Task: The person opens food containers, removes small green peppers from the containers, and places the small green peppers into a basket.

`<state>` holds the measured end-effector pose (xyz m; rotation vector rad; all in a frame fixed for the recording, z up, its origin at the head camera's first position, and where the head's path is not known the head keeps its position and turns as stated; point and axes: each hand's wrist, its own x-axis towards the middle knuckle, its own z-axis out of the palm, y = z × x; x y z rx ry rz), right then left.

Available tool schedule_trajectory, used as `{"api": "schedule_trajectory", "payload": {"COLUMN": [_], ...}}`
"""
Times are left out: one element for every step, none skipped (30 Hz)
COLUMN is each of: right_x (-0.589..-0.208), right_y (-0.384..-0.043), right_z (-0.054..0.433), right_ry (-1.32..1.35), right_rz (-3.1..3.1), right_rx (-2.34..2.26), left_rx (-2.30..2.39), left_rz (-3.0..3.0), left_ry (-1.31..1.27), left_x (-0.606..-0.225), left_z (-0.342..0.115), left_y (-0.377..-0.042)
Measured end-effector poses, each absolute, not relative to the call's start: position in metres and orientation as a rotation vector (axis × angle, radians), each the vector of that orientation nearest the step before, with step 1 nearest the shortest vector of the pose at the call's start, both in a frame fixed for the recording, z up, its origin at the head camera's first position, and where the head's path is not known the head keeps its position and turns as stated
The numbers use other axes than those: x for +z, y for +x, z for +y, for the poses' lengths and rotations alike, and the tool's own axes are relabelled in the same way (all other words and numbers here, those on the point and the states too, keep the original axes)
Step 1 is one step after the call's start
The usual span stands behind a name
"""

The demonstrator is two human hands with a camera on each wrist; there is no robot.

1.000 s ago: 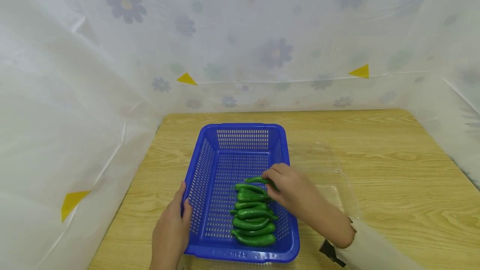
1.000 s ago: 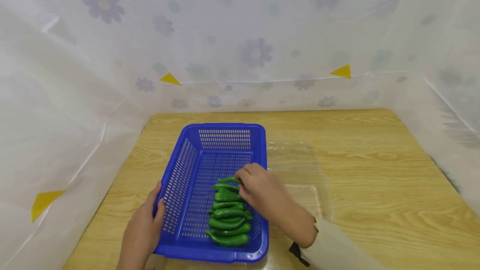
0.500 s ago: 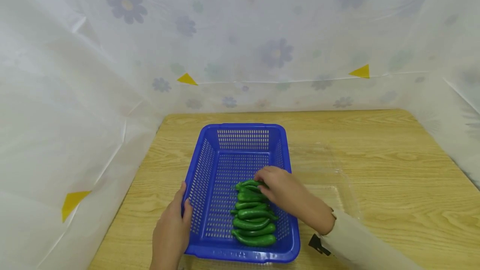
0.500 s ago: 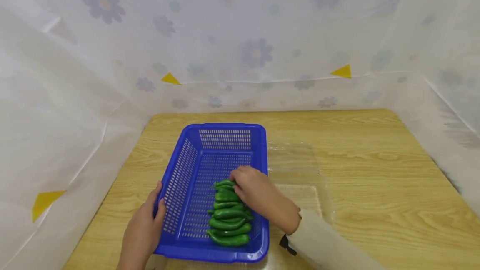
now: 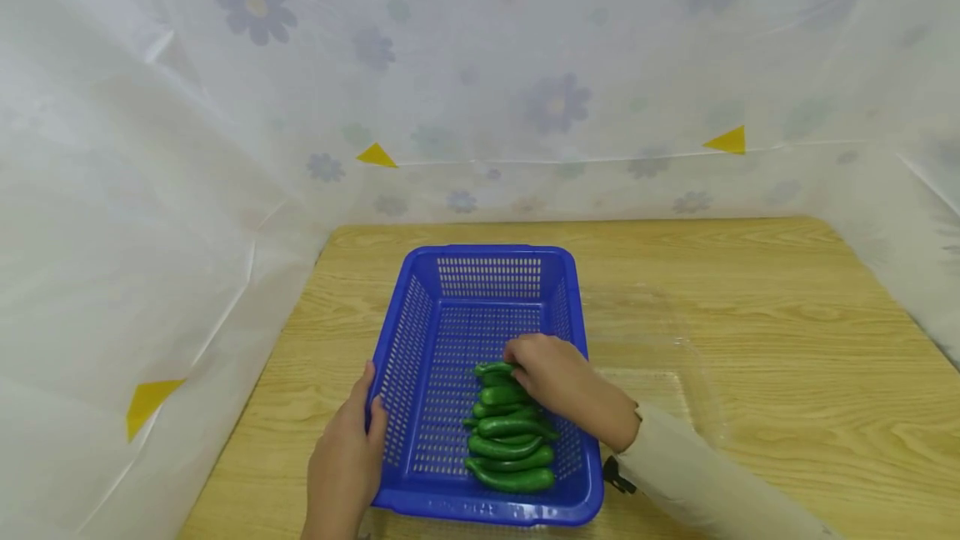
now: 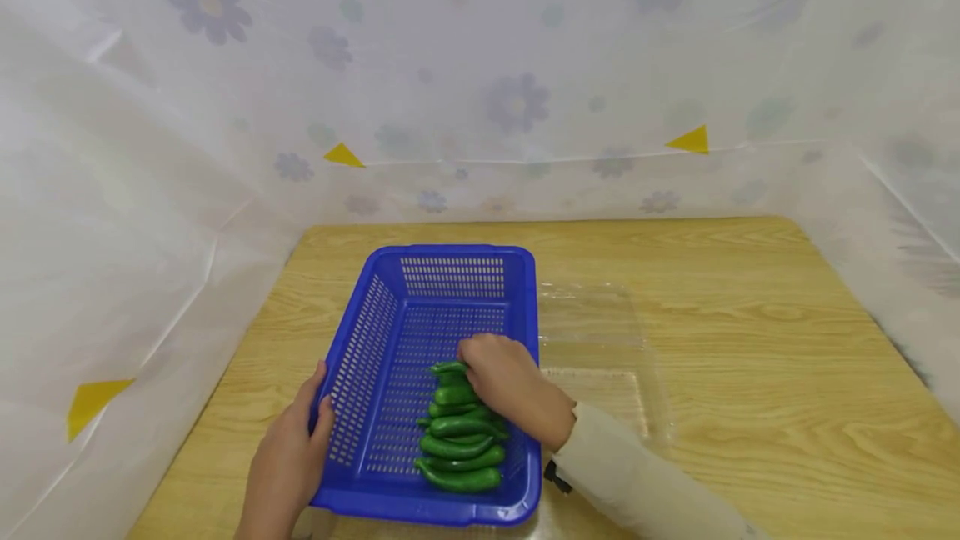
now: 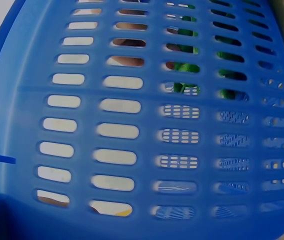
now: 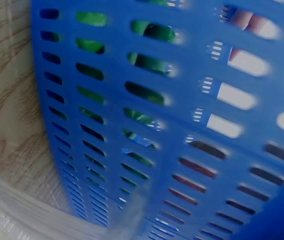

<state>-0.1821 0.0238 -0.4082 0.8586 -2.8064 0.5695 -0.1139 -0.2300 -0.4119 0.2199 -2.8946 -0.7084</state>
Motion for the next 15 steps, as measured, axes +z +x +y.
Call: {"api": "schedule_trajectory", "payload": {"right_x": [-0.4091, -0.4099, -0.4107, -0.4114, -0.4118, -0.4122, -0.4124, -0.4126, -0.4127, -0.4129, -0.4128, -0.4129, -0.4126, -0.4126, -0.4125], "right_y": [-0.1828, -0.1833, -0.1837, -0.1837, -0.1837, -0.1837, -0.1835, -0.1832, -0.1829, -0.1825, -0.1821, -0.1818, -0.1813, -0.1809, -0.1807], "right_z": [0.0233, 0.0226, 0.0219, 0.0212, 0.0205, 0.02, 0.0195, 0.0191, 0.0188, 0.0187, 0.0186, 0.0187, 0.0187, 0.0189, 0.0189], "right_ry": [0.853, 0.848, 0.84, 0.835, 0.83, 0.827, 0.827, 0.827, 0.833, 0.841, 0.846, 0.853, 0.857, 0.86, 0.86], "right_rz": [-2.819, -2.83, -2.844, -2.854, -2.861, -2.868, -2.871, -2.876, -2.877, -2.877, -2.878, -2.878, -2.876, -2.879, -2.879], "right_rx": [0.56, 0.553, 0.548, 0.537, 0.526, 0.513, 0.51, 0.505, 0.5, 0.491, 0.482, 0.472, 0.467, 0.46, 0.45], "left_rx": [-0.707, -0.707, -0.707, -0.706, -0.706, -0.706, -0.706, -0.706, -0.706, -0.705, -0.704, -0.702, -0.698, -0.694, -0.688], "left_rz": [-2.891, -2.891, -2.893, -2.895, -2.899, -2.903, -2.905, -2.909, -2.91, -2.91, -2.91, -2.909, -2.908, -2.907, -2.906], "left_ry": [0.217, 0.218, 0.219, 0.221, 0.225, 0.228, 0.23, 0.232, 0.233, 0.233, 0.233, 0.233, 0.233, 0.233, 0.233], "left_x": [-0.4121, -0.4119, -0.4118, -0.4118, -0.4117, -0.4115, -0.4112, -0.411, -0.411, -0.411, -0.4109, -0.411, -0.4111, -0.4115, -0.4118], "left_z": [-0.23, -0.2298, -0.2298, -0.2297, -0.2296, -0.2296, -0.2295, -0.2295, -0.2296, -0.2297, -0.2296, -0.2296, -0.2296, -0.2297, -0.2297], "left_y": [-0.1138, -0.1138, -0.114, -0.1141, -0.1142, -0.1143, -0.1143, -0.1144, -0.1143, -0.1143, -0.1143, -0.1144, -0.1144, -0.1146, -0.1148]}}
